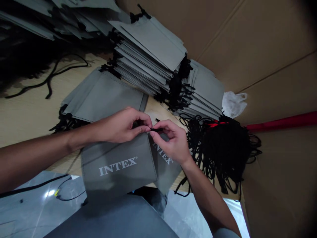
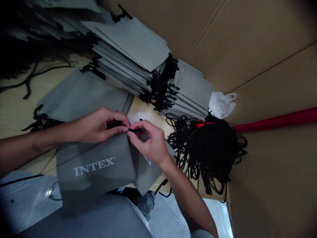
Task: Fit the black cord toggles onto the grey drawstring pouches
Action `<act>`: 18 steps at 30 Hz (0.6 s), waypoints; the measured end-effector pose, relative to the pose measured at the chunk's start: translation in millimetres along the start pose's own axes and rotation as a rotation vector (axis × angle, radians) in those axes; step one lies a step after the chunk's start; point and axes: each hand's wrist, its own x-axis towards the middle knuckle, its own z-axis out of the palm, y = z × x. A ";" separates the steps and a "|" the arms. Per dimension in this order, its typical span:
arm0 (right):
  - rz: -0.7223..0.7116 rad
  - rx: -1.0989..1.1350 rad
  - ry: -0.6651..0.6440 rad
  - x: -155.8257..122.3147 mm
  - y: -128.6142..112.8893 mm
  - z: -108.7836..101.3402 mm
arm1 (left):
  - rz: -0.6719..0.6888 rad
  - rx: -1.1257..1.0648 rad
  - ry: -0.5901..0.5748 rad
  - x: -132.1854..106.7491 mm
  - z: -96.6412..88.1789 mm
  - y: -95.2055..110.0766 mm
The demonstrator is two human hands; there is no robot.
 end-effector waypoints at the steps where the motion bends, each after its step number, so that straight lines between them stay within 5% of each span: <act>1: 0.009 0.028 0.015 1.0 0.4 0.2 | 0.011 0.008 0.002 -0.2 -0.9 0.2; 12: 0.201 0.271 -0.003 6.5 -9.0 3.0 | -0.002 -0.228 -0.165 2.5 -14.4 1.8; 18: 0.135 0.219 -0.051 4.5 -2.2 -4.7 | -0.009 -0.211 -0.140 4.4 -9.7 2.5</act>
